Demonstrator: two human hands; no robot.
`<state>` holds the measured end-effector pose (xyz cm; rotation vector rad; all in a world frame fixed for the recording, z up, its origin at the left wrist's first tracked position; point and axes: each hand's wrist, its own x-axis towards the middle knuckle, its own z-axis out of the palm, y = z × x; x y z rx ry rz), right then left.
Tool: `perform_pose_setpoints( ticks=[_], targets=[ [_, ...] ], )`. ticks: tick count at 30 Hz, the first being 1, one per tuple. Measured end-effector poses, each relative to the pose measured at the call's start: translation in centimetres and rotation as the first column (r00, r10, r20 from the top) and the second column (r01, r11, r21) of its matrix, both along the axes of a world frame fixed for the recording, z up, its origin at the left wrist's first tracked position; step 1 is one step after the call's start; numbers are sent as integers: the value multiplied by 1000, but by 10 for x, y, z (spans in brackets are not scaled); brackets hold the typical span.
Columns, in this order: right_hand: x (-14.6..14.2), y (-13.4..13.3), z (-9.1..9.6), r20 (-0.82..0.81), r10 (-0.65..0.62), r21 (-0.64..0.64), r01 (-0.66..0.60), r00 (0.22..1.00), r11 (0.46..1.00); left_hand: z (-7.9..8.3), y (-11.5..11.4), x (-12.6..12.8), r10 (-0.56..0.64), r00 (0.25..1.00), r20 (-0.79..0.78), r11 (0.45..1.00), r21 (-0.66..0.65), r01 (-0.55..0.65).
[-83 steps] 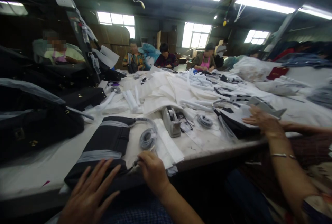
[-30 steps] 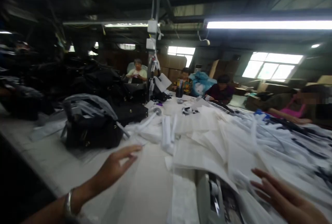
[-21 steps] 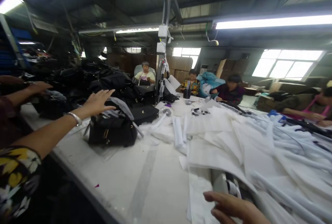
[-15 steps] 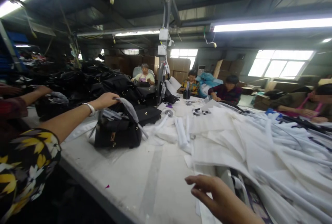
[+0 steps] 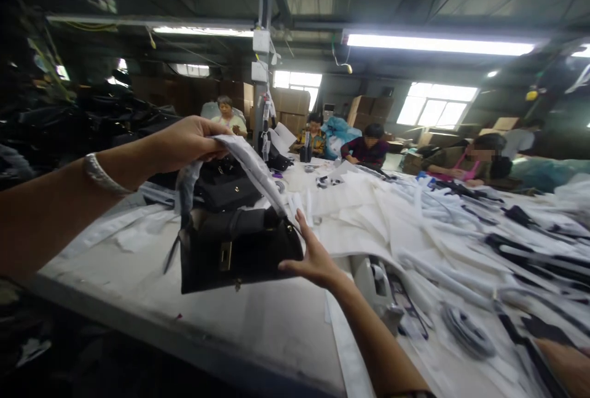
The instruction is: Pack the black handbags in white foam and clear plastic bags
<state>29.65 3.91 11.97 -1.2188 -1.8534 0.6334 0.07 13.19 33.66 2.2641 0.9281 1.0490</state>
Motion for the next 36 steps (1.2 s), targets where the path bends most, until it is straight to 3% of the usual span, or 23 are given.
perform_pose_setpoints(
  ticks=[2, 4, 6, 9, 12, 15, 17, 19, 21, 24, 27, 29, 31, 34, 36],
  targets=[
    [2, -15, -9, -100, -29, -50, 24, 995, 998, -9, -4, 18, -77, 995, 64, 990, -116, 84],
    [1, -37, -18, -159, -105, -101, 90, 982, 991, -29, 1, 38, -100, 993, 60, 974, -200, 110],
    [-3, -60, -28, -201, -165, -178, 130, 965, 975, -59, 14, 59, -91, 996, 6, 963, -253, 90],
    [-6, -85, -48, -297, -191, -354, 78, 936, 932, -111, 37, 83, -90, 991, -104, 959, -279, 58],
    [5, -93, -74, -325, -263, -491, 76, 909, 868, -156, 47, 87, -105, 971, -214, 967, -250, 50],
    [23, -94, -96, -150, -407, -528, 275, 901, 803, -187, 29, 71, -140, 948, -285, 976, -200, 83],
    [30, -100, -96, 14, -463, -391, 431, 886, 813, -203, -1, 51, -215, 919, -331, 965, -215, 148],
    [29, -109, -84, 159, -420, -158, 443, 894, 883, -221, -40, 30, -300, 877, -375, 945, -244, 218],
    [18, -119, -67, 320, -275, 4, 288, 907, 958, -241, -78, 11, -384, 790, -478, 923, -226, 312],
    [-5, -127, -50, 537, 4, -12, 2, 843, 1000, -273, -118, -5, -309, 695, -649, 934, -68, 352],
    [-22, -130, -59, 658, 91, -31, -93, 748, 995, -302, -137, -11, -194, 679, -708, 941, 63, 334],
    [-28, -136, -75, 703, 44, 63, -123, 710, 990, -319, -147, -15, -113, 682, -723, 929, 167, 331],
    [-31, -146, -93, 729, -65, 240, -165, 681, 957, -335, -158, -22, -8, 698, -716, 877, 331, 349],
    [-33, -165, -113, 716, -216, 462, -220, 664, 859, -355, -178, -32, 107, 750, -653, 751, 547, 369],
    [-34, -174, -122, 700, -242, 502, -221, 672, 836, -363, -189, -36, 110, 783, -612, 742, 575, 345]
  ],
)
